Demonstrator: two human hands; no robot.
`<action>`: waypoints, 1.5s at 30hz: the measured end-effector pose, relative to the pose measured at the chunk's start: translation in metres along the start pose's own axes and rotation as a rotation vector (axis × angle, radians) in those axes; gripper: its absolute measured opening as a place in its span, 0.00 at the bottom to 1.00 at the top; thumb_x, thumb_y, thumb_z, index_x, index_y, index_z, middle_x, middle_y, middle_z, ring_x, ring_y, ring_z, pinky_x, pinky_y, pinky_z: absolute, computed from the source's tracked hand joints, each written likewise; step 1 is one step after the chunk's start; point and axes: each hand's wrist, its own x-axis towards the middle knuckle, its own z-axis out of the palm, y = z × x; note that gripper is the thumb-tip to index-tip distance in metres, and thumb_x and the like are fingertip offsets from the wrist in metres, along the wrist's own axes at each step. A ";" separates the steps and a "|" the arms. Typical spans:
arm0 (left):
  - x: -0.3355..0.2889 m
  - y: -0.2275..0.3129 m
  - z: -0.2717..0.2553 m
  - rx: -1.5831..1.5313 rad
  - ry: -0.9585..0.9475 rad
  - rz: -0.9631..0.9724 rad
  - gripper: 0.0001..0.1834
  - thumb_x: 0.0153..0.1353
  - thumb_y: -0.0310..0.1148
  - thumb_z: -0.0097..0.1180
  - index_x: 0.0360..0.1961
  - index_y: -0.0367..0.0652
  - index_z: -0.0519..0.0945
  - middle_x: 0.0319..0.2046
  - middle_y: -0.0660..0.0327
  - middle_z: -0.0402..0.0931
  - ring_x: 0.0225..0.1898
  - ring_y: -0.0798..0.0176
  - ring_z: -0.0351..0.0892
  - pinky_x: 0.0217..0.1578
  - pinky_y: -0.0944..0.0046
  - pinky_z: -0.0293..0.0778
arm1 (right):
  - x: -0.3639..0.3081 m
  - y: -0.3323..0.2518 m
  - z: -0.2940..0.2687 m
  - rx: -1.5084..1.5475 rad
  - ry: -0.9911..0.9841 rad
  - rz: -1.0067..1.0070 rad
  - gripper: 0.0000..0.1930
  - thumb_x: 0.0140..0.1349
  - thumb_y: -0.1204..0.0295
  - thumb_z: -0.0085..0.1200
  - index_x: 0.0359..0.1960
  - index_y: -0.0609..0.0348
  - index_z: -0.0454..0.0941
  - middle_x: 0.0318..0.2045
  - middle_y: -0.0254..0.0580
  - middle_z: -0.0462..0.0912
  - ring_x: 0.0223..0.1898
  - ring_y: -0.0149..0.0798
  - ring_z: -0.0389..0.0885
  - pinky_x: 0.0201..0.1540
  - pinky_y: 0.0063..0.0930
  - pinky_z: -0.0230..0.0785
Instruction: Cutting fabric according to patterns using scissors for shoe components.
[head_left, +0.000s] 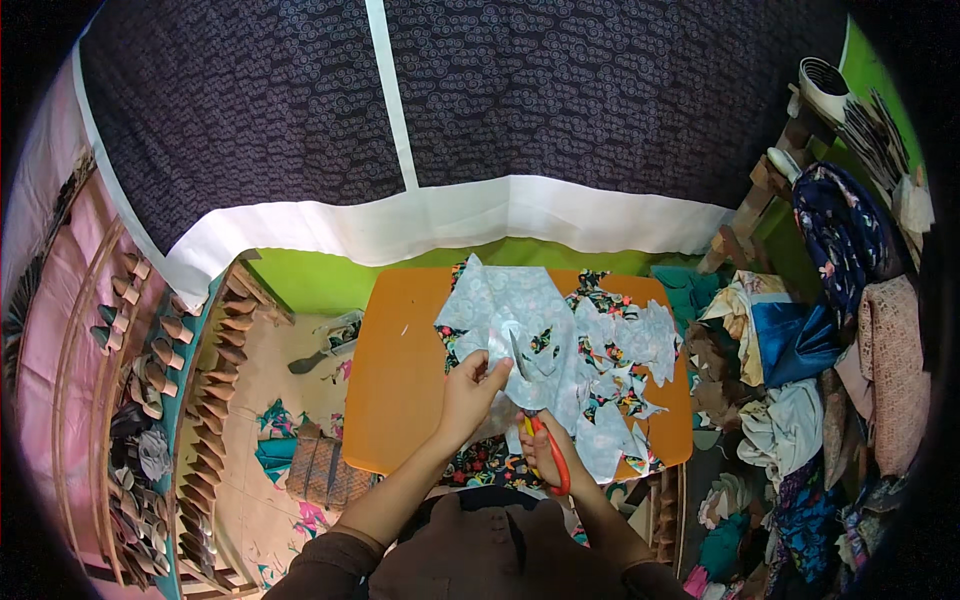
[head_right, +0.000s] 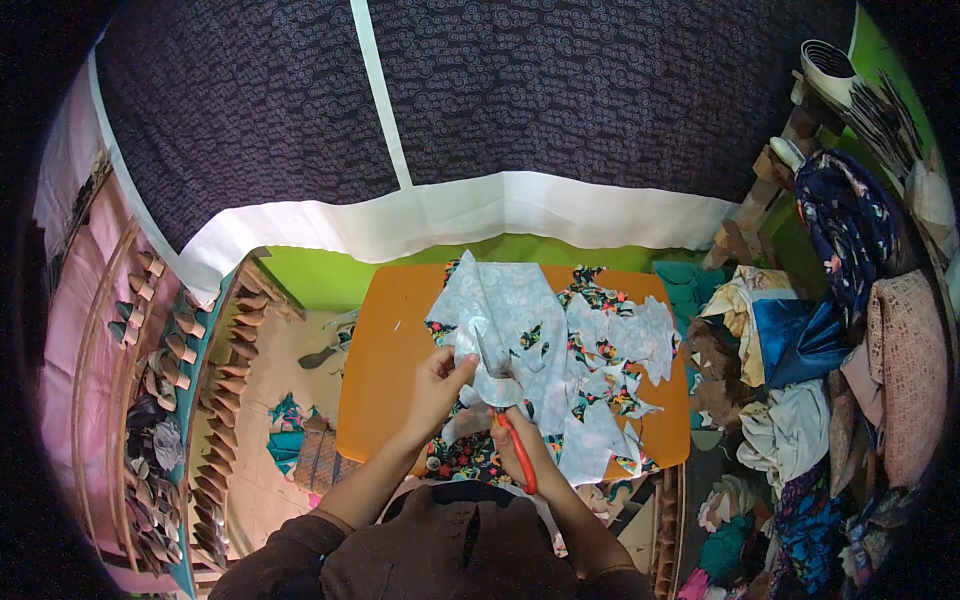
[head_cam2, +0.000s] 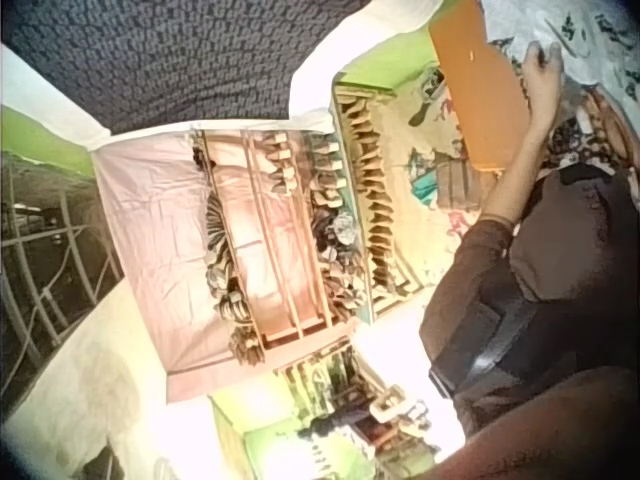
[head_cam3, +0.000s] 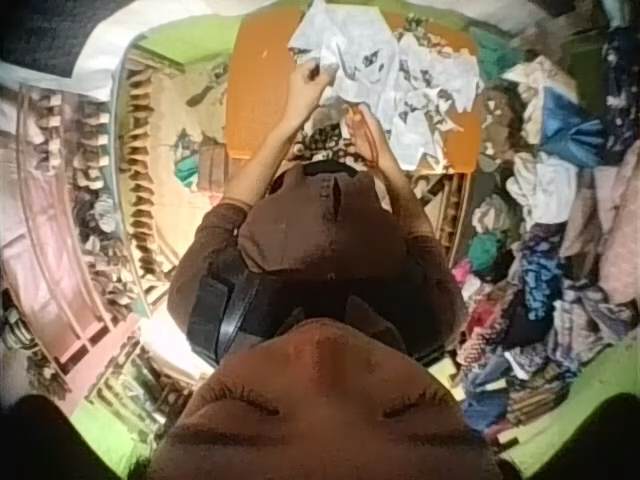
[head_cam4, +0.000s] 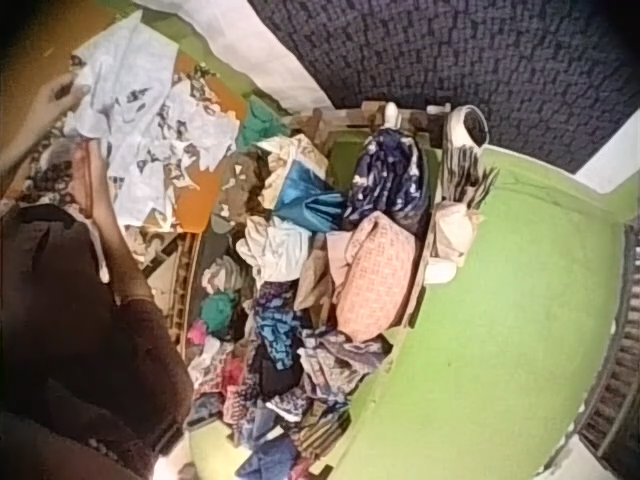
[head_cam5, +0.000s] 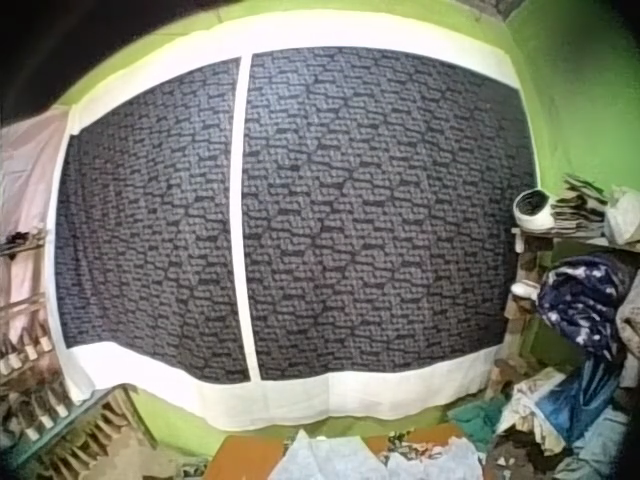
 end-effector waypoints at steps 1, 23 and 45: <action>0.000 -0.001 -0.001 0.000 0.000 0.000 0.10 0.53 0.33 0.52 0.24 0.35 0.73 0.14 0.71 0.64 0.17 0.80 0.58 0.17 0.77 0.54 | 0.000 -0.001 0.000 -0.005 -0.005 0.000 0.34 0.50 0.38 0.34 0.43 0.58 0.59 0.24 0.28 0.58 0.19 0.19 0.52 0.20 0.11 0.48; 0.005 0.013 -0.007 -0.121 -0.007 0.009 0.10 0.54 0.32 0.52 0.32 0.35 0.72 0.23 0.67 0.70 0.23 0.79 0.65 0.23 0.77 0.62 | -0.005 -0.009 -0.010 0.363 -0.268 0.050 0.37 0.48 0.37 0.37 0.47 0.58 0.55 0.27 0.31 0.56 0.23 0.21 0.53 0.25 0.10 0.51; 0.007 0.014 -0.016 -0.082 -0.197 0.052 0.13 0.50 0.24 0.54 0.36 0.34 0.67 0.30 0.61 0.73 0.32 0.73 0.72 0.32 0.75 0.69 | -0.009 -0.014 -0.027 -0.090 -0.228 -0.049 0.37 0.51 0.38 0.35 0.48 0.61 0.56 0.26 0.31 0.58 0.25 0.23 0.54 0.28 0.14 0.52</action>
